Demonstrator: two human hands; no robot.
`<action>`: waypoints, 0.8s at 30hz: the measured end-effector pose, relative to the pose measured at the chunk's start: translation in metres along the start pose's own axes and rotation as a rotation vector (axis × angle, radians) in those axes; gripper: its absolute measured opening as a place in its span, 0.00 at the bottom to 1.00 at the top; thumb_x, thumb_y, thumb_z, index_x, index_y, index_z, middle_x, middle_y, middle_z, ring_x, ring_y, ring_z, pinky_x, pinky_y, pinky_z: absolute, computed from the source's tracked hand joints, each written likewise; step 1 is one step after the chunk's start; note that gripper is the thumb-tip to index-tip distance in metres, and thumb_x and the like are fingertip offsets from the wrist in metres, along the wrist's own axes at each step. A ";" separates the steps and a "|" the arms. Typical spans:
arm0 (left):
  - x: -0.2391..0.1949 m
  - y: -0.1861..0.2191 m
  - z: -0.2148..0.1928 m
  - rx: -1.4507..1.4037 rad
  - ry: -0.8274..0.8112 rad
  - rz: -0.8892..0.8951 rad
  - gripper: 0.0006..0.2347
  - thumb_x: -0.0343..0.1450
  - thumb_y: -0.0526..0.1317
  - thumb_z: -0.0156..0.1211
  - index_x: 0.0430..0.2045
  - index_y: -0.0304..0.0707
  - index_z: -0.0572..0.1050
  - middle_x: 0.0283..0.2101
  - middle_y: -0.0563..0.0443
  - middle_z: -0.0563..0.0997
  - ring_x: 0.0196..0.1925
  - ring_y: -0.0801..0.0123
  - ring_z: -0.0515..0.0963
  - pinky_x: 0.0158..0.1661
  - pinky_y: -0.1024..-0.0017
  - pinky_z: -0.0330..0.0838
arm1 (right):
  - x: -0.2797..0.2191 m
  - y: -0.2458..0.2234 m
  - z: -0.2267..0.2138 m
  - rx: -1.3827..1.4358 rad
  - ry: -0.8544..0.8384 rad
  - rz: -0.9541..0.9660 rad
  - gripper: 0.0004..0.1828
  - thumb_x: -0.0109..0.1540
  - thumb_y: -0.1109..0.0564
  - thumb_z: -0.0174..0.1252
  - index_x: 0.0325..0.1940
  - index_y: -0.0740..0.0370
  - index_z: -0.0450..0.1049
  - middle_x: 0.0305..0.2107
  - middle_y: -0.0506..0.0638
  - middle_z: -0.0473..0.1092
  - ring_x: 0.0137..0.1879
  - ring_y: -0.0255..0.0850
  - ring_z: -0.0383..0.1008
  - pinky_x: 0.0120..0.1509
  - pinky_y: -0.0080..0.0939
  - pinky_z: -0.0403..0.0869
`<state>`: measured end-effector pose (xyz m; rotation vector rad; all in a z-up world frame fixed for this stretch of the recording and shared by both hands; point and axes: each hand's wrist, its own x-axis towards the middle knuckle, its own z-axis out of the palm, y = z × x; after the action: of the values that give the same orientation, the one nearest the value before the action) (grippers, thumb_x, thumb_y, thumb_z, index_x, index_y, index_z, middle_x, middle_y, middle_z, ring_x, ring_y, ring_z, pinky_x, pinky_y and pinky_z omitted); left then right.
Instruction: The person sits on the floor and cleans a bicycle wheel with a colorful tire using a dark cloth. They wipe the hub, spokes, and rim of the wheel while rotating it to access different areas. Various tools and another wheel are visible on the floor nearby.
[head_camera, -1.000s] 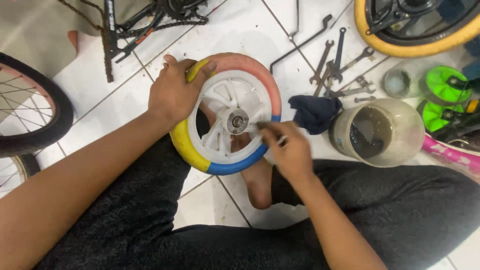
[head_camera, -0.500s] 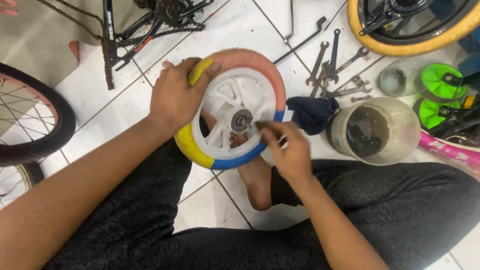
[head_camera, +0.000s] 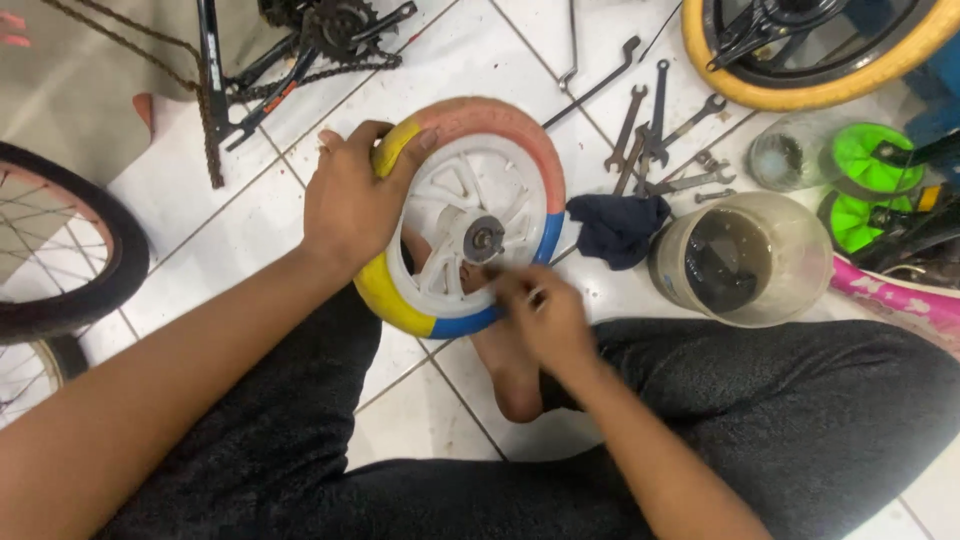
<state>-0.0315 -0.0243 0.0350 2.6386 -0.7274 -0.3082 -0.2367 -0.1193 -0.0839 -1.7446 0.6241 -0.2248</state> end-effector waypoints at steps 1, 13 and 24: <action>-0.001 0.000 -0.002 0.002 -0.005 -0.016 0.30 0.74 0.63 0.48 0.52 0.30 0.73 0.40 0.34 0.78 0.38 0.52 0.81 0.40 0.58 0.77 | 0.004 0.006 -0.006 0.001 -0.015 0.008 0.13 0.61 0.55 0.61 0.49 0.59 0.81 0.36 0.50 0.77 0.36 0.39 0.73 0.40 0.36 0.72; 0.000 -0.002 0.001 -0.083 0.173 0.203 0.21 0.76 0.53 0.56 0.49 0.29 0.74 0.31 0.45 0.83 0.27 0.63 0.83 0.30 0.67 0.77 | -0.001 -0.005 0.012 -0.110 0.002 -0.101 0.11 0.57 0.60 0.66 0.42 0.65 0.80 0.31 0.51 0.76 0.28 0.38 0.73 0.34 0.35 0.72; -0.008 -0.006 0.015 -0.134 0.178 0.174 0.24 0.76 0.53 0.55 0.53 0.26 0.69 0.46 0.30 0.73 0.49 0.44 0.72 0.47 0.53 0.72 | -0.008 0.001 0.024 -0.258 0.117 -0.189 0.08 0.56 0.62 0.65 0.40 0.63 0.79 0.32 0.49 0.76 0.36 0.41 0.74 0.40 0.38 0.73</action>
<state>-0.0405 -0.0197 0.0201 2.4192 -0.8387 -0.0688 -0.2322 -0.0955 -0.0903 -2.0533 0.5931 -0.3945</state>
